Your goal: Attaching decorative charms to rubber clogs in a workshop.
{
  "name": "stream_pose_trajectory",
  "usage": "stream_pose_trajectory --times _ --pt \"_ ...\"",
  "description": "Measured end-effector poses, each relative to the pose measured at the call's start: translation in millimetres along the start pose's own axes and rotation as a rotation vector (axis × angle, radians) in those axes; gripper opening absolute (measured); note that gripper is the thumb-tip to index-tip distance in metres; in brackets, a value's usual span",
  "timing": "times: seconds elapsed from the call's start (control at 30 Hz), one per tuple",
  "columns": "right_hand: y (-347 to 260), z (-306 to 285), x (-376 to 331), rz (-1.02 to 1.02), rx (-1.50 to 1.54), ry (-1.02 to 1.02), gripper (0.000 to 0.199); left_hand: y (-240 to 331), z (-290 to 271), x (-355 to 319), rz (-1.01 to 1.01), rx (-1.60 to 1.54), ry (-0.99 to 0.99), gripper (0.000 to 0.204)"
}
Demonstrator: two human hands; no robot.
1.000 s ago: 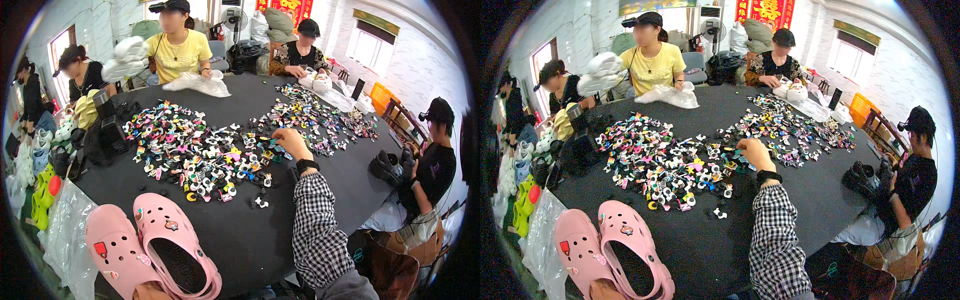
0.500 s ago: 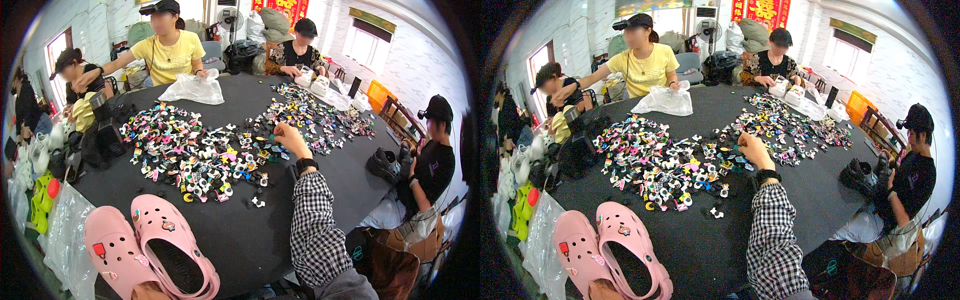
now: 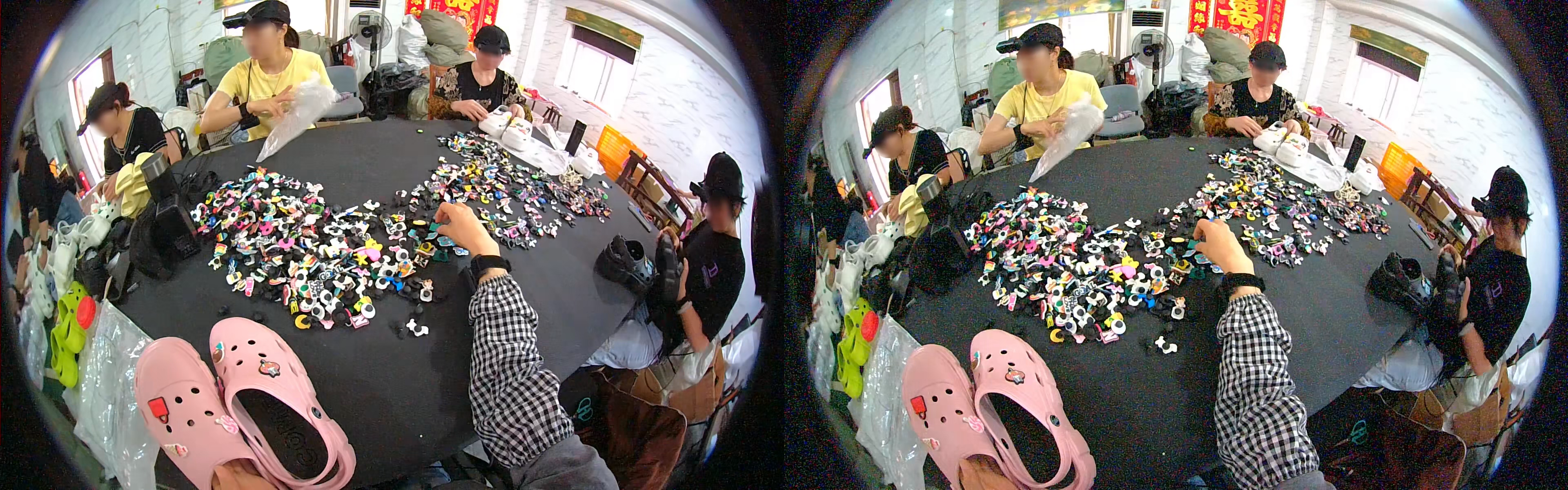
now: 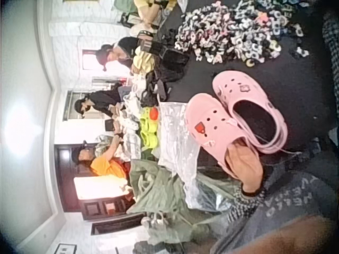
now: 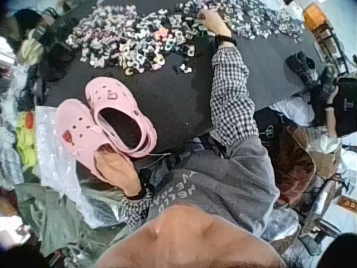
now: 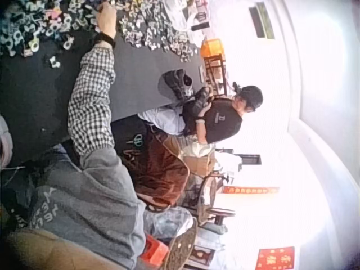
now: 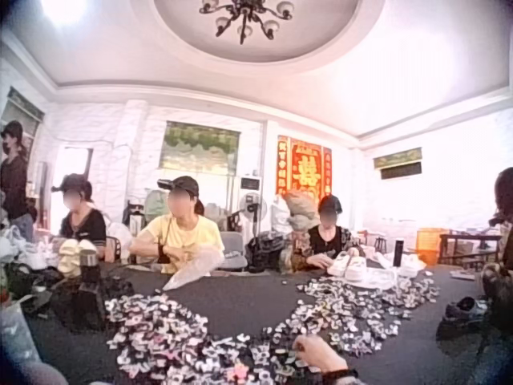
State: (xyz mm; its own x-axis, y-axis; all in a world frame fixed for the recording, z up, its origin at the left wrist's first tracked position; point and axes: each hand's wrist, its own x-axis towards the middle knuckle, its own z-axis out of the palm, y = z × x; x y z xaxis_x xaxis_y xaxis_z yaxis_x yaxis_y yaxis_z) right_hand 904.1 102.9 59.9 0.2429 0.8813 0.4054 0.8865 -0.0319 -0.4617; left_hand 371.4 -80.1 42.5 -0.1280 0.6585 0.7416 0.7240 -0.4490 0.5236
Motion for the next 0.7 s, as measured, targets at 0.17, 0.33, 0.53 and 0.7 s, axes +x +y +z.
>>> stream_pose_trajectory --times 0.17,0.33,0.53,0.7 --pt "-3.3 -7.0 -0.1 0.071 -0.110 0.014 0.022 -6.4 -3.0 -4.0 -0.078 -0.146 -0.027 0.043" --pt "-1.7 -12.1 -2.8 0.125 0.067 0.095 0.020 -4.9 -0.8 -1.5 0.015 -0.101 -0.001 0.042" --pt "0.6 -8.3 -2.1 0.131 0.057 -0.020 0.022 9.1 2.3 6.9 0.123 -0.036 0.017 0.041" --pt "-3.6 -8.9 1.8 0.182 0.179 0.124 0.026 24.7 6.5 15.7 -0.777 -1.049 0.214 0.033"
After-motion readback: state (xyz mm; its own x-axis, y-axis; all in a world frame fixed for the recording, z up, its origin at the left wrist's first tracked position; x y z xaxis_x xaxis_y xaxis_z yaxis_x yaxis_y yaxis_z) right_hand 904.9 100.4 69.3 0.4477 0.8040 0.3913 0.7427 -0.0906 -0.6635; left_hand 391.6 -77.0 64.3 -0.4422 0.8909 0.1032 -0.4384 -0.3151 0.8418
